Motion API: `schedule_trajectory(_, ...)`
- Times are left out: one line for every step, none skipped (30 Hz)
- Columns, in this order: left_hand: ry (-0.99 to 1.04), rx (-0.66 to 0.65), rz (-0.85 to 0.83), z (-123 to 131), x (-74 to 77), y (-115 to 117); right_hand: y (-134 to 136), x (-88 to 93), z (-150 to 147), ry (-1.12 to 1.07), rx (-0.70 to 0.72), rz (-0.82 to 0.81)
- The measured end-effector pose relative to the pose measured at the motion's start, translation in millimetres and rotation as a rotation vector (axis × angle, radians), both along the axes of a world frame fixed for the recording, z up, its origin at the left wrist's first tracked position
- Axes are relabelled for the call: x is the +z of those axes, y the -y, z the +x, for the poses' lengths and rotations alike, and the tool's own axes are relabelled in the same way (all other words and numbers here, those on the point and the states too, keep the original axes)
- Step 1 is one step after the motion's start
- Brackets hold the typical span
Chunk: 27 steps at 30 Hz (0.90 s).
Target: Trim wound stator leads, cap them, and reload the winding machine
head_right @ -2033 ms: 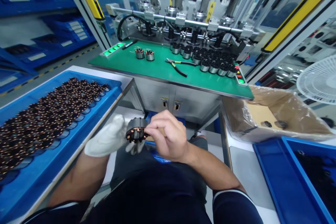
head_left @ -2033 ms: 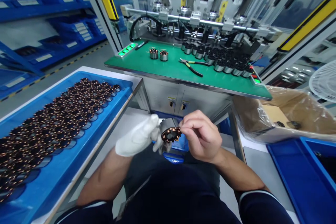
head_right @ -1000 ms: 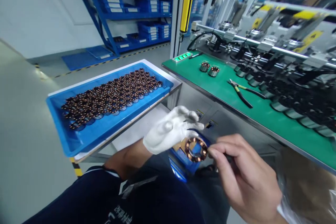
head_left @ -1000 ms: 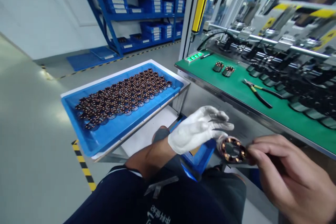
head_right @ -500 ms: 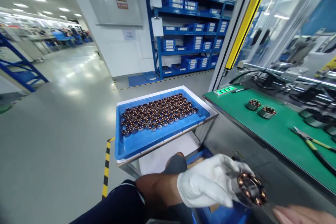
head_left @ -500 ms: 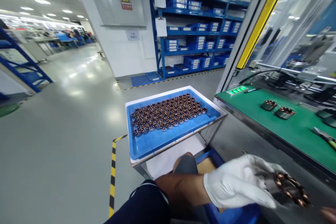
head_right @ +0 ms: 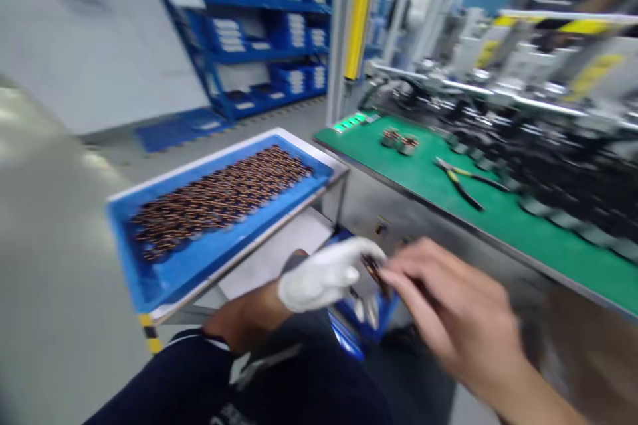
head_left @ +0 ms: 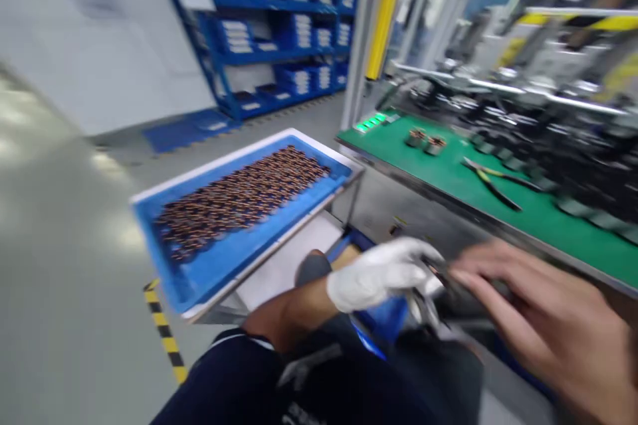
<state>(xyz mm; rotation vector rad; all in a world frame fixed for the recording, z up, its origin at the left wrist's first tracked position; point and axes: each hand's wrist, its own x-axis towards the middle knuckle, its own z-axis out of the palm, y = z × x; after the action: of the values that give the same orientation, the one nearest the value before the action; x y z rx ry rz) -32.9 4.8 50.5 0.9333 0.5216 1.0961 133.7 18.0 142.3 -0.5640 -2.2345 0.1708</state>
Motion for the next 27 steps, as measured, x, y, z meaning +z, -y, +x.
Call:
schedule_trajectory(-0.027,0.124,0.100,-4,4.3,0,1,2.8,0,0.017,-0.035,-0.022)
schedule_trajectory(-0.054,0.237,0.196,-7,5.9,-2,0,3.5,0,0.013,-0.081,-0.056)
schedule_trajectory(-0.069,0.324,0.283,-10,4.8,-6,-2,2.4,0,-0.005,-0.119,-0.115)
schedule_trajectory(-0.099,0.378,0.373,-12,1.7,-9,-5,0.2,1,-0.045,-0.155,-0.195)
schedule_trajectory(-0.133,0.402,0.452,-14,-2.4,-12,-8,-2.4,2,-0.090,-0.162,-0.288)
schedule_trajectory(-0.171,0.399,0.521,-17,-6.6,-15,-11,-4.7,3,-0.142,-0.150,-0.386)
schedule_trajectory(-0.219,0.373,0.580,-20,-9.7,-16,-13,-6.6,5,-0.189,-0.118,-0.481)
schedule_trajectory(-0.273,0.330,0.628,-25,-11.0,-17,-15,-7.8,6,-0.229,-0.076,-0.565)
schedule_trajectory(-0.333,0.269,0.669,-31,-10.1,-17,-15,-8.4,8,-0.257,-0.033,-0.635)
schedule_trajectory(-0.396,0.206,0.703,-36,-6.8,-17,-15,-8.8,9,-0.270,0.008,-0.691)
schedule_trajectory(-0.471,0.148,0.740,-42,-1.5,-18,-15,-8.9,10,-0.272,0.041,-0.725)
schedule_trajectory(-0.559,0.110,0.778,-46,5.4,-19,-15,-9.1,11,-0.263,0.068,-0.735)
schedule_trajectory(-0.651,0.093,0.818,-49,13.0,-20,-15,-9.3,11,-0.247,0.088,-0.721)
schedule_trajectory(-0.742,0.094,0.863,-50,20.4,-21,-15,-9.5,11,-0.225,0.097,-0.686)
schedule_trajectory(-0.828,0.105,0.910,-50,26.8,-22,-15,-9.8,11,-0.200,0.101,-0.636)
schedule_trajectory(-0.891,0.123,0.951,-48,31.5,-22,-15,-10.1,11,-0.177,0.098,-0.581)
schedule_trajectory(-0.926,0.149,0.970,-46,34.1,-22,-15,-10.2,11,-0.161,0.094,-0.529)
schedule_trajectory(-0.924,0.186,0.961,-43,34.4,-21,-15,-10.3,11,-0.155,0.089,-0.484)
schedule_trajectory(-0.887,0.234,0.928,-39,32.5,-20,-15,-10.2,11,-0.159,0.080,-0.445)
schedule_trajectory(-0.819,0.289,0.880,-36,28.9,-18,-14,-10.1,12,-0.165,0.069,-0.414)
schedule_trajectory(-0.731,0.336,0.827,-33,24.3,-16,-13,-10.2,12,-0.173,0.055,-0.391)
schedule_trajectory(-0.636,0.370,0.789,-31,19.4,-15,-12,-10.4,13,-0.177,0.039,-0.372)
schedule_trajectory(-0.547,0.390,0.784,-30,14.9,-14,-10,-11.0,13,-0.182,0.026,-0.354)
schedule_trajectory(-0.490,0.402,0.815,-29,11.3,-13,-9,-12.1,13,-0.190,0.018,-0.337)
schedule_trajectory(-0.476,0.420,0.869,-28,8.9,-13,-7,-13.8,13,-0.202,0.011,-0.326)
schedule_trajectory(-0.495,0.444,0.936,-27,7.9,-13,-6,-16.1,12,-0.226,0.001,-0.329)
schedule_trajectory(-0.535,0.478,1.000,-27,8.0,-13,-5,-18.9,11,-0.264,-0.014,-0.356)
